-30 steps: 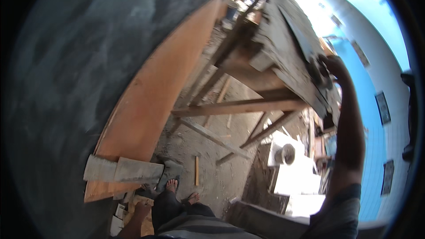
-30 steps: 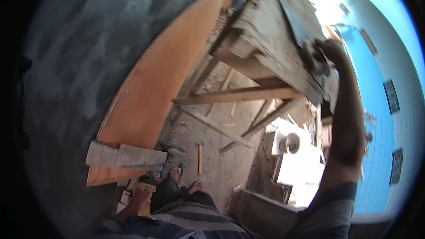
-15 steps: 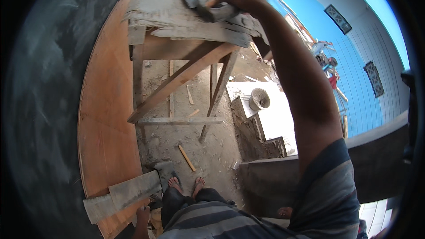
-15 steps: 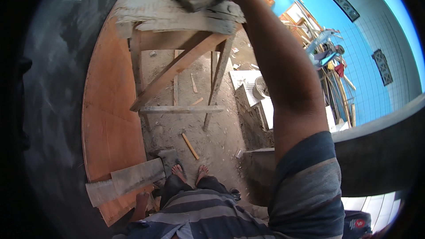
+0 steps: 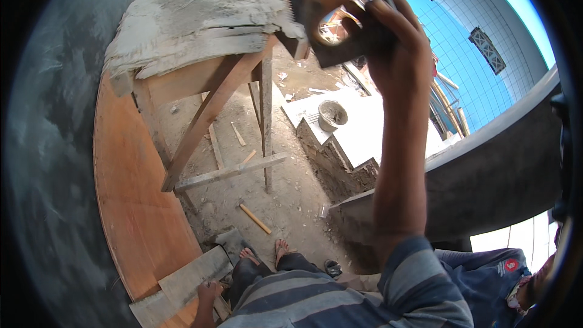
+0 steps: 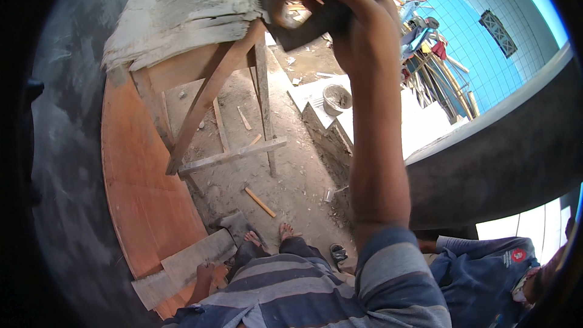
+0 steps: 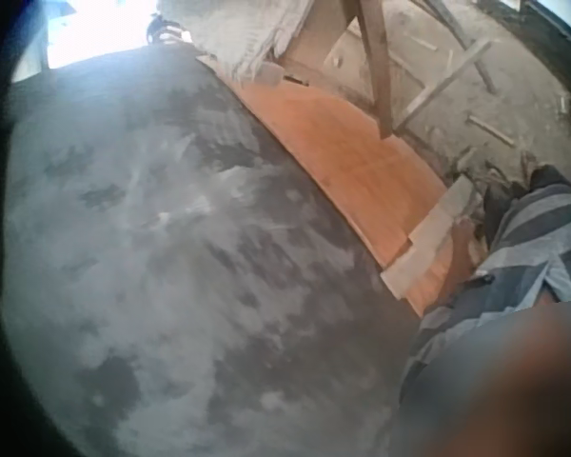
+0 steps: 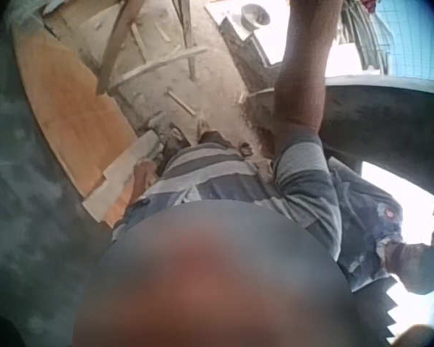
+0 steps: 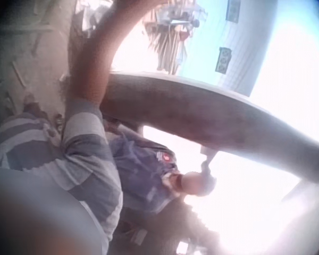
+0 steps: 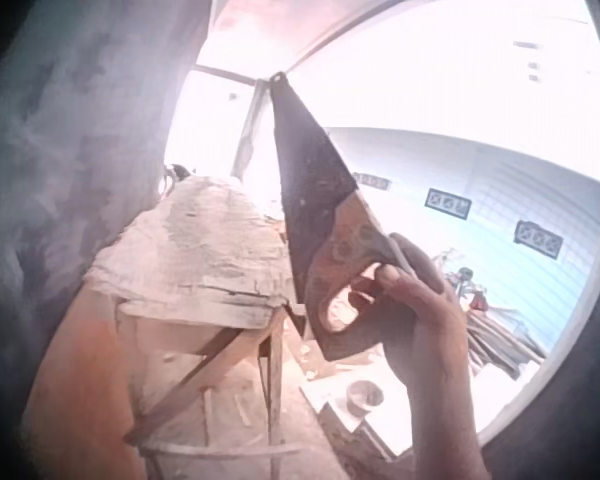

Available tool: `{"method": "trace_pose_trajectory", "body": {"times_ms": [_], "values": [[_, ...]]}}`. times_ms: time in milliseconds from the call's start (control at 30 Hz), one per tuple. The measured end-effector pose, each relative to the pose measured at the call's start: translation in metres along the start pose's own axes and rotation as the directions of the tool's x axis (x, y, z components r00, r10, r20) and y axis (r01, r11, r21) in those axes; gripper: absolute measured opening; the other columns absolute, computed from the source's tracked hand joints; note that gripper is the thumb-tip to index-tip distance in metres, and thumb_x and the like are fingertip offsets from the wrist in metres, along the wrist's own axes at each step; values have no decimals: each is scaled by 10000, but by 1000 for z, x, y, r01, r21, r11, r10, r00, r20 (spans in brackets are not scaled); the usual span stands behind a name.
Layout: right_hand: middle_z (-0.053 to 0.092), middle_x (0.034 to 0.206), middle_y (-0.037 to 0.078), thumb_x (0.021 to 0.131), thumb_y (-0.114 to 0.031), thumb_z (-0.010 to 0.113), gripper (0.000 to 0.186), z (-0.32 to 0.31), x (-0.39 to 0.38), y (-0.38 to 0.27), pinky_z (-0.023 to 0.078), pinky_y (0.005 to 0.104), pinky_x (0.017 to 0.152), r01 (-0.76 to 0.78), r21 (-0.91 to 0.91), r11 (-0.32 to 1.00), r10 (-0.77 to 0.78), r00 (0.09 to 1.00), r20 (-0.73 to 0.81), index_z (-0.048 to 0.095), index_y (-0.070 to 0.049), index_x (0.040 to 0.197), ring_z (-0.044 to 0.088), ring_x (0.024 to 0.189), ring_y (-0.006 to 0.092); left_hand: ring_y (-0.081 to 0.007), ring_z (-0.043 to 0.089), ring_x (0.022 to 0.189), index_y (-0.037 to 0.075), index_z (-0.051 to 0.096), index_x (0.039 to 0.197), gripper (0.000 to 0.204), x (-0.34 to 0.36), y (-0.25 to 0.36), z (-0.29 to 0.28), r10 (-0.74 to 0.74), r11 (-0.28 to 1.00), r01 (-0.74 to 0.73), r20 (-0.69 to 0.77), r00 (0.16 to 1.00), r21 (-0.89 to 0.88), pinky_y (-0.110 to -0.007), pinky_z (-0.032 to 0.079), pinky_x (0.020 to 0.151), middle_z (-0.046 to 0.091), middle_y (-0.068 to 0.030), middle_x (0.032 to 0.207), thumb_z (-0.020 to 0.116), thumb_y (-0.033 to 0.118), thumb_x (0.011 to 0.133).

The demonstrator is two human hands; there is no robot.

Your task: The person uses a hammer to strike a wooden plank on a workbench, then picks up a hand saw and cuts a wooden frame. The person continues sawing the frame while holding it steady with the other hand.

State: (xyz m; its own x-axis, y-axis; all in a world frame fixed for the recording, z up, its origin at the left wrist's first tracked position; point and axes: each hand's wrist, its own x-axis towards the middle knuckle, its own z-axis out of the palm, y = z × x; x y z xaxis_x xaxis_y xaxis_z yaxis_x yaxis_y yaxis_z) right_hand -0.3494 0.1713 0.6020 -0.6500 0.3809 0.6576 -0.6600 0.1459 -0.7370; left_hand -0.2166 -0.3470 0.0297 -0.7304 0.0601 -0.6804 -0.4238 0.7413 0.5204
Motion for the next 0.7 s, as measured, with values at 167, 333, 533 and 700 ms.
{"method": "trace_pose_trajectory", "body": {"times_ms": [167,333,533,700], "values": [[468,690,30,855,-126,601,641,-48,-126,-10,501,375,701,-186,19,982,183,936,-300,395,70,1429,542,637,182,-333,667,791,-104,667,1011,454,13,21,-2,-65,997,70,135,989,-32,-425,491,772,691,-210,848,565,325,904],[644,872,87,840,-52,652,554,-93,-249,18,488,266,592,-516,-318,795,283,780,-559,490,107,1345,587,668,103,-289,666,742,-72,697,1004,441,38,55,-8,128,990,-140,319,939,14,-413,502,735,692,-198,842,512,324,943],[651,888,75,832,48,636,471,-107,-374,47,471,238,557,-803,-55,594,555,458,-695,550,85,1294,578,616,83,-213,626,666,6,629,1210,352,63,145,5,38,957,80,393,919,-279,-342,500,615,642,-120,784,485,136,916],[648,806,81,833,42,634,446,-112,-436,67,460,249,523,-817,54,574,598,373,-709,559,79,1271,578,567,104,-223,613,737,10,485,1363,475,46,246,10,270,676,187,475,837,-713,-349,528,637,606,-118,909,457,18,888]]}}
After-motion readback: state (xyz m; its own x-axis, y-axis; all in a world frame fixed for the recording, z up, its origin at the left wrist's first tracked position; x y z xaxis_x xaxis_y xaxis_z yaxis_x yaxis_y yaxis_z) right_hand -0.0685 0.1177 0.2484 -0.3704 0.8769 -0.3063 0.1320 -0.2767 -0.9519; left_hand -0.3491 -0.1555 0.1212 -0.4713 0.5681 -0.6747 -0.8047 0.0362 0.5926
